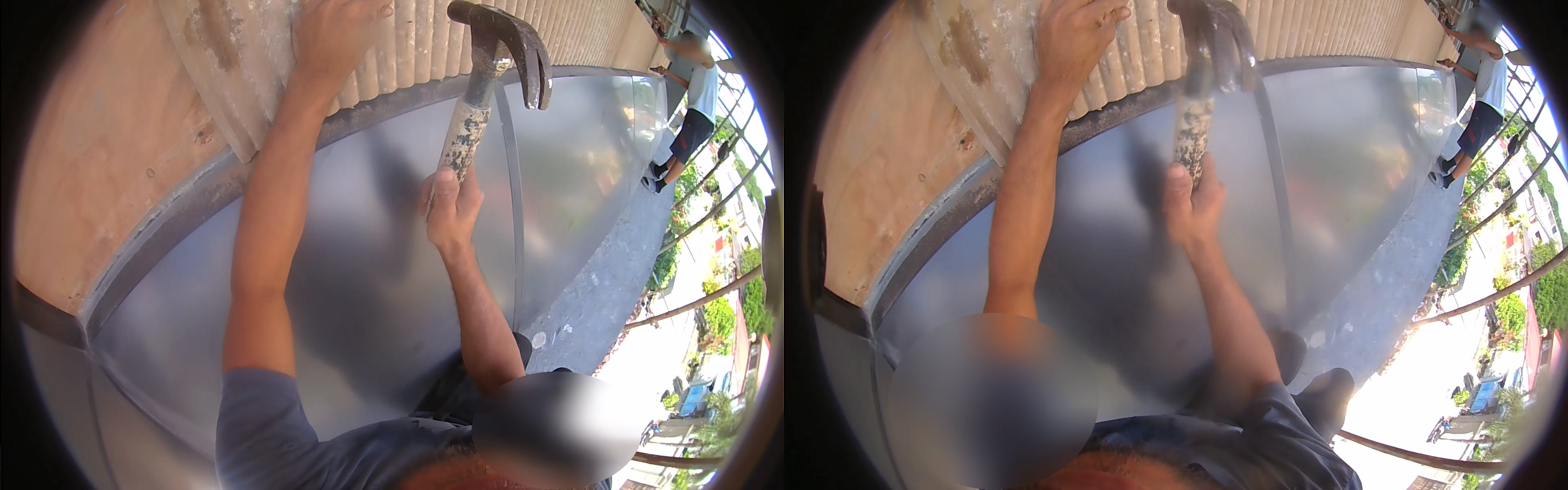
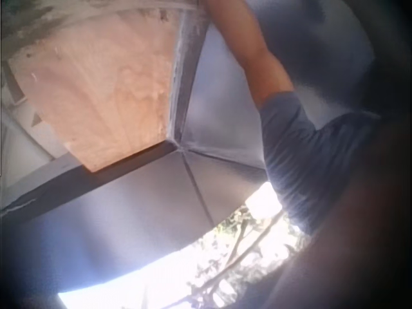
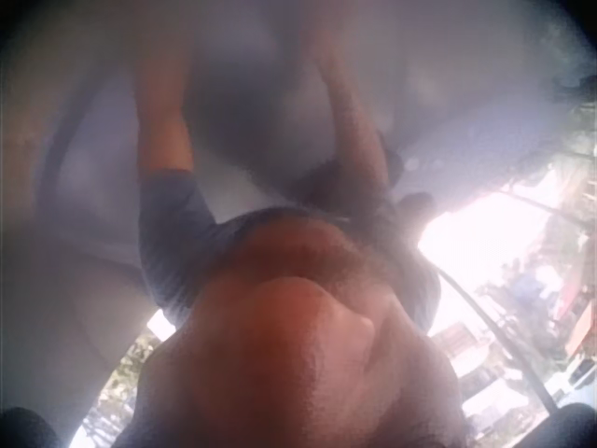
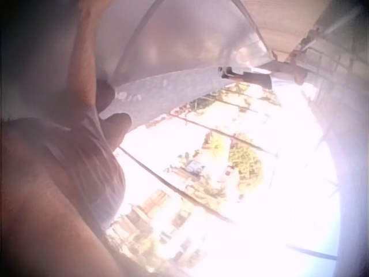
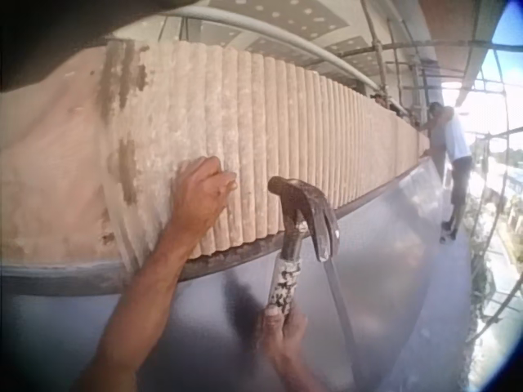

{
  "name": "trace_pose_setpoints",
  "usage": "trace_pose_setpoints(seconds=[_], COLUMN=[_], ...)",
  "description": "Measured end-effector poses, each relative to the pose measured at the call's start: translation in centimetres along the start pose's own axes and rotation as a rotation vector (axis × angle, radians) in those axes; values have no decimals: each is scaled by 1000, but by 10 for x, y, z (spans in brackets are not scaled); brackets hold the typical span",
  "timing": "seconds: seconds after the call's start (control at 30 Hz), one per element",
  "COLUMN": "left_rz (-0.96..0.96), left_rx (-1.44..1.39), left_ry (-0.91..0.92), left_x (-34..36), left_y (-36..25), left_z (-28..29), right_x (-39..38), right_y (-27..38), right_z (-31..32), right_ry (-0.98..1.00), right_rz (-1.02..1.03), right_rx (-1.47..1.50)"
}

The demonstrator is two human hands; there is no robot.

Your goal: The person secures a corrugated roof sheet to a metal frame using a hammer and nails. They repeatedly position nails and strike them into the sheet along the edge, moving along the roofline as they work.

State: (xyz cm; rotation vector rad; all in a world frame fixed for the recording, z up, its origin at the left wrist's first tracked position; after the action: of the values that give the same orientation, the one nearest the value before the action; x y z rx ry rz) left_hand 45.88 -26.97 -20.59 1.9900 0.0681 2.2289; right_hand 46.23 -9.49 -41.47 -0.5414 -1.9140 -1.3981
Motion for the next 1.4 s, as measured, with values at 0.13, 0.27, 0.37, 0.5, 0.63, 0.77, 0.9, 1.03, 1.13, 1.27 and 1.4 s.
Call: trace_pose_setpoints(seconds=[0.13, 0.27, 0.37, 0.5, 0.63, 0.77, 0.9, 1.03, 1.13, 1.27, 1.4], left_rz=[-10, 6, -2, -7, 4, -9, -22, -18, 3, -8, -13], left_rx=[9, -4, -12, -14, -9, -25, -17, -56, -45, -18, -55], left_ry=[8, 12, 11, -14, -47, -50, -32, -34, -31, -26, -42], left_x=[-4, -4, 0, -3, -5, -6, -7, -4, -5, -7, -4], left_y=[-1, 4, 3, 1, 6, 6, 7, 8, 6, 9, 4], left_z=[1, 0, -1, 0, 0, -1, -1, -7, -3, -1, -2], right_x=[36, 31, 24, 33, 53, 83, 95, 92, 107, 120, 122], right_y=[-8, 6, -7, -30, -28, -57, -47, -52, -62, -53, -69], right_z=[7, 23, 40, 54, 65, 81, 89, 95, 95, 90, 106], right_ry=[140, 78, 93, 246, 307, 376, 354, 373, 436, 459, 410], right_rz=[-249, -140, 209, 81, 224, 102, 43, 566, 370, 258, 489], right_rx=[-124, -6, -136, -240, -227, -472, -313, -184, -444, -439, -388])
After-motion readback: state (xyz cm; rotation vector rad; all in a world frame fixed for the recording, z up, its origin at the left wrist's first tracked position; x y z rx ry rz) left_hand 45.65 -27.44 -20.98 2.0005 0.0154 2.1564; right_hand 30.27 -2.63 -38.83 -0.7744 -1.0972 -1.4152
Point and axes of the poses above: each hand's wrist, its own x-axis towards the middle knuckle, its own z-axis out of the back of the hand, y = z × x, the point moved 3 cm from there along x, towards the middle knuckle, and after that the axes turned 13 degrees about z, right-handed, at the moved point
